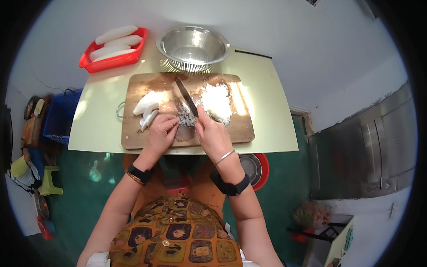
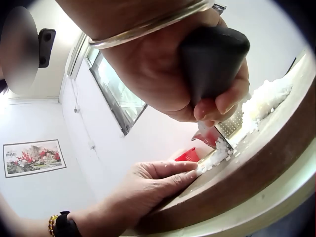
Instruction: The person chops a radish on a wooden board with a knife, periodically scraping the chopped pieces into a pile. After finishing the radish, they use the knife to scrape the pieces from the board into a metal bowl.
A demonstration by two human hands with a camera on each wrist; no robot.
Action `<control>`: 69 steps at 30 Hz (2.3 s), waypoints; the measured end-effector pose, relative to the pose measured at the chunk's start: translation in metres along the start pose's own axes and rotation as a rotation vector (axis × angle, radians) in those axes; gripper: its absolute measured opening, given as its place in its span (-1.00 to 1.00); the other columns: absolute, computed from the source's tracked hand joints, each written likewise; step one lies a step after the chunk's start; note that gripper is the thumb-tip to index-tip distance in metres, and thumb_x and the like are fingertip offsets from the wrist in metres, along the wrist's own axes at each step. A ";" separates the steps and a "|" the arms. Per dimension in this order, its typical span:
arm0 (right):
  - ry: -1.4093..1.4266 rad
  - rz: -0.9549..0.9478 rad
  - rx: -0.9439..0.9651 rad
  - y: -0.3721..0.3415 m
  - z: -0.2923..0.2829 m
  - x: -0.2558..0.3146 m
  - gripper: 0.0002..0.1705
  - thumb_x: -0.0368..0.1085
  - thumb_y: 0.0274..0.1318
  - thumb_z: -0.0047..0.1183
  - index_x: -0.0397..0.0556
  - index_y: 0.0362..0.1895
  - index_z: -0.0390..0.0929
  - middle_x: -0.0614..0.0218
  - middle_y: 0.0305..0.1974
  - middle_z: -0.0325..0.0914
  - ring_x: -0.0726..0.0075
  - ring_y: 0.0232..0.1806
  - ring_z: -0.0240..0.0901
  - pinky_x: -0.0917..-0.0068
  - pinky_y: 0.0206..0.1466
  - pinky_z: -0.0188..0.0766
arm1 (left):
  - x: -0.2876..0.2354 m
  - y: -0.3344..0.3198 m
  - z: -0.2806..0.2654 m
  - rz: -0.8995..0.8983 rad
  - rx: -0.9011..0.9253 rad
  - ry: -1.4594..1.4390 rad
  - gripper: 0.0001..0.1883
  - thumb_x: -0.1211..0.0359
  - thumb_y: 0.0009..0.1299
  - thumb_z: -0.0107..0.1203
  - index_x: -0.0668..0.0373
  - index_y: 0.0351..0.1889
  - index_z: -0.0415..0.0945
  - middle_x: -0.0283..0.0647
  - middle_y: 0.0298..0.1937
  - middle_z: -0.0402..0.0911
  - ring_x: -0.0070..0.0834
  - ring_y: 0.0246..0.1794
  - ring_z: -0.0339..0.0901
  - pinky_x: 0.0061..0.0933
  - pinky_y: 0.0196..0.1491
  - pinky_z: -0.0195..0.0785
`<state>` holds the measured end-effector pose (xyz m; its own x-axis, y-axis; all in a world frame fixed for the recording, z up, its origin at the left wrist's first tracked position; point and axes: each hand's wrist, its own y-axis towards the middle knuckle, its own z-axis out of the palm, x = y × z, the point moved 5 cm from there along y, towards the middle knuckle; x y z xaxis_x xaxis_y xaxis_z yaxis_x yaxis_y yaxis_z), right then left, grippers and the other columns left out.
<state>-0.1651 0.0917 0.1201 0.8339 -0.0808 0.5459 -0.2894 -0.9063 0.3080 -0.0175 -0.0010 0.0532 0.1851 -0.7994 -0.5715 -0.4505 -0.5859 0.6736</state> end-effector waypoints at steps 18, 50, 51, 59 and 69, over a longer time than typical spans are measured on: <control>0.011 0.077 0.043 -0.006 0.003 -0.014 -0.53 -0.24 0.31 -0.06 0.11 0.30 0.38 -0.13 -0.31 0.59 -0.32 -0.25 0.53 -0.09 -0.19 0.45 | 0.000 0.002 0.001 -0.010 -0.010 -0.020 -0.85 0.53 0.21 0.24 0.29 -0.24 0.66 -0.10 -0.21 0.66 -0.18 -0.16 0.59 -0.28 -0.09 0.46; 0.027 0.057 0.027 -0.006 0.001 0.004 -0.54 -0.23 0.29 -0.02 0.10 0.27 0.42 -0.12 -0.35 0.59 -0.28 -0.30 0.55 -0.09 -0.22 0.45 | 0.001 0.000 0.000 -0.031 -0.001 -0.035 -0.82 0.53 0.21 0.24 0.31 -0.22 0.65 -0.07 -0.19 0.66 -0.16 -0.13 0.59 -0.27 -0.04 0.46; 0.029 0.034 0.019 -0.007 0.005 0.005 -0.54 -0.24 0.29 -0.02 0.09 0.27 0.42 -0.12 -0.35 0.59 -0.27 -0.30 0.55 -0.09 -0.22 0.45 | 0.001 0.000 0.000 -0.032 -0.005 -0.037 -0.82 0.52 0.21 0.24 0.32 -0.22 0.65 -0.07 -0.18 0.66 -0.15 -0.12 0.59 -0.26 -0.03 0.46; 0.027 -0.004 0.030 -0.002 0.006 0.006 -0.53 -0.23 0.29 -0.01 0.07 0.28 0.39 -0.12 -0.41 0.58 -0.27 -0.34 0.55 -0.10 -0.26 0.45 | -0.004 0.002 -0.003 -0.030 -0.044 -0.017 -0.85 0.51 0.21 0.21 0.32 -0.25 0.62 -0.04 -0.19 0.65 -0.12 -0.11 0.56 -0.23 -0.02 0.45; 0.006 -0.019 0.064 -0.009 0.016 0.005 -0.51 -0.25 0.29 -0.02 0.09 0.30 0.34 -0.14 -0.44 0.57 -0.27 -0.37 0.55 -0.13 -0.30 0.42 | 0.001 0.001 -0.001 -0.035 -0.049 -0.009 -0.88 0.54 0.15 0.25 0.27 -0.33 0.66 -0.13 -0.26 0.66 -0.20 -0.21 0.58 -0.30 -0.12 0.46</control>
<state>-0.1511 0.0933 0.1074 0.8359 -0.0608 0.5455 -0.2428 -0.9323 0.2682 -0.0171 -0.0024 0.0544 0.1923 -0.7775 -0.5988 -0.4004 -0.6192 0.6754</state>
